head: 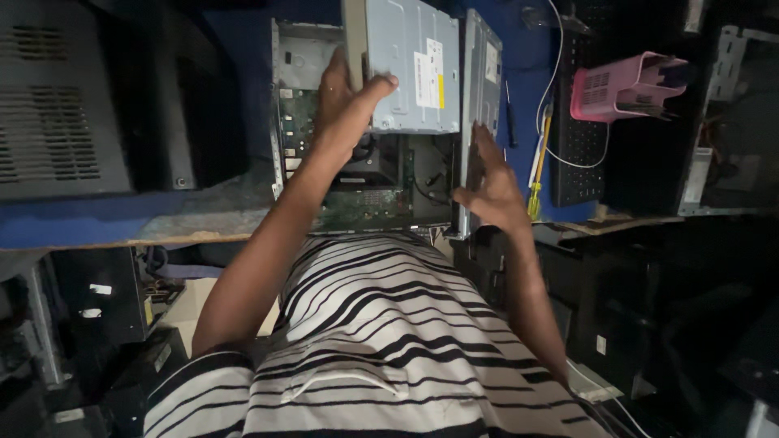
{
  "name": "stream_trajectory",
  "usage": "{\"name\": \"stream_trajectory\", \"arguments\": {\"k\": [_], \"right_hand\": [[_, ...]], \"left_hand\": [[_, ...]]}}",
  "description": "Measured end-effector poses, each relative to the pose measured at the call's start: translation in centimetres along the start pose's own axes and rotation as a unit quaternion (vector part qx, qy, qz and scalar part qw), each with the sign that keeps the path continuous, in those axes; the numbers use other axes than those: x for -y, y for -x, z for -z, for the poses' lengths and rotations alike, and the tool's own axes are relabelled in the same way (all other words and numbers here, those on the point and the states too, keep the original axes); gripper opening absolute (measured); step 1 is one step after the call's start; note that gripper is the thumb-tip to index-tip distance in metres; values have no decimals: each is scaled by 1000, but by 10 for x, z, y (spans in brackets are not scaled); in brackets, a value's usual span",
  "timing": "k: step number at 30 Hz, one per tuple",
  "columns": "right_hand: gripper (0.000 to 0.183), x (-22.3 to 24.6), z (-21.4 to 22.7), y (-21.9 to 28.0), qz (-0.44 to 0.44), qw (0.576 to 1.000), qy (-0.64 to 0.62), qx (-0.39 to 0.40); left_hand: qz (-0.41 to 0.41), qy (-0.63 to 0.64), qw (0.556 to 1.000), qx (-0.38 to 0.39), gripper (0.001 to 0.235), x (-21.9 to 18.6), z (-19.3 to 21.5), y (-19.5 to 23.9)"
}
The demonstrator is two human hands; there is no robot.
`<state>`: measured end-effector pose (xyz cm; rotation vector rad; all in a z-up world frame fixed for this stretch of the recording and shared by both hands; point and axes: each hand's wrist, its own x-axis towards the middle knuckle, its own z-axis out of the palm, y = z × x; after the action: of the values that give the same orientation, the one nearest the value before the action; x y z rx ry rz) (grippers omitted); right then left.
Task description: The person uses a screwdriver to remove screws from a computer case, detaches a drive bay, and then reattaches it, securing it with screws. The work is performed on a cluttered workbench with multiple computer parts and tools visible.
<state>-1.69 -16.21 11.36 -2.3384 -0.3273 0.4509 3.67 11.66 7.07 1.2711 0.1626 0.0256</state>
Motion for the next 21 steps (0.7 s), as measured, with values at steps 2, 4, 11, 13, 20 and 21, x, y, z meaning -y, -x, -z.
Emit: {"name": "stream_trajectory", "arguments": {"k": [2,4,11,13,20,21], "right_hand": [[108,1,1,1,-23,999,25,0],[108,1,-1,1,-26,999,29,0],[89,-7,-3,0,-8,998,55,5],[89,-8,-3,1,-17,998,58,6],[108,1,-2,-1,-51,997,62,11],[110,2,-2,0,-66,996,62,13]], "left_hand": [[-1,6,1000,6,51,-1,0,-6],[2,6,1000,8,51,-3,1,-9],[29,-59,998,15,51,-12,-2,-4],[21,-61,998,18,51,-14,-4,-3],[12,-68,998,6,43,-16,-5,-3],[19,-68,997,1,41,-15,-6,-3]]}}
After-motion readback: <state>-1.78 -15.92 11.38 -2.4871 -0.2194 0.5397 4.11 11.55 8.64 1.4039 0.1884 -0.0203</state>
